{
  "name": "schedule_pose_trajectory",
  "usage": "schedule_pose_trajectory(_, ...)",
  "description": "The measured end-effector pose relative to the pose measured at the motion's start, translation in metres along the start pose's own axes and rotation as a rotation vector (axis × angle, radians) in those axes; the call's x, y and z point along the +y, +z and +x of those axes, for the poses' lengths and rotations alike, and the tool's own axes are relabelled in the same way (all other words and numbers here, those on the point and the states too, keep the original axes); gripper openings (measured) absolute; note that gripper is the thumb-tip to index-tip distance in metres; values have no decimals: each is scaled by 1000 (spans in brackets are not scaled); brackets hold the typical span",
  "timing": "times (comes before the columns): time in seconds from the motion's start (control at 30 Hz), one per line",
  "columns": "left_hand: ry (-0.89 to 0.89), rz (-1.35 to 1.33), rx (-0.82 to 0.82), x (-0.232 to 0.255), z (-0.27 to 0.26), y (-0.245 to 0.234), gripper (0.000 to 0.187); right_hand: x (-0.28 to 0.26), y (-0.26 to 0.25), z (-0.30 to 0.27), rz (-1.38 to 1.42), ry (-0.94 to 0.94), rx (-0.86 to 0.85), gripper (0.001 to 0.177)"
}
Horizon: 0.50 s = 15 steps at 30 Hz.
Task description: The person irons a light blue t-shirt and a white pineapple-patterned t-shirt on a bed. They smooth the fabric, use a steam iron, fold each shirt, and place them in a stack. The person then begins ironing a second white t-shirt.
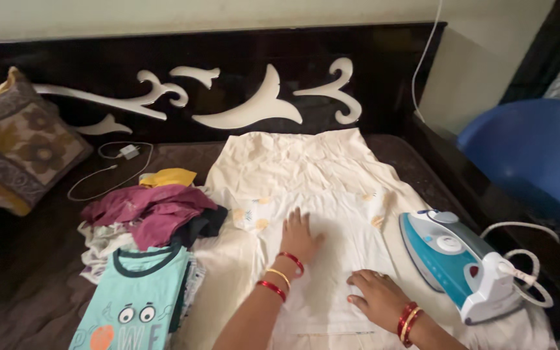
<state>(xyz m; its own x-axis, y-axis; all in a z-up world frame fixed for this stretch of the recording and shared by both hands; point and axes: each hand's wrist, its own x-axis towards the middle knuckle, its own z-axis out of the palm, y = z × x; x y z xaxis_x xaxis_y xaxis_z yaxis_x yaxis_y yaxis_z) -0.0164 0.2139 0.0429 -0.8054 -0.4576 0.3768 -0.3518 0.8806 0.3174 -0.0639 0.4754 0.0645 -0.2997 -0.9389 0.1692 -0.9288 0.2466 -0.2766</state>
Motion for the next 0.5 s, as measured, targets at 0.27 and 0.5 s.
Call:
schedule_pose_trajectory(0.27,-187,50,-387,31,-21,-32,96,112,19,102,302,437,251,37)
schedule_pose_trajectory(0.5,-192,57,-409,36,-23,-45,95,205,22,207,-51,672,376,30)
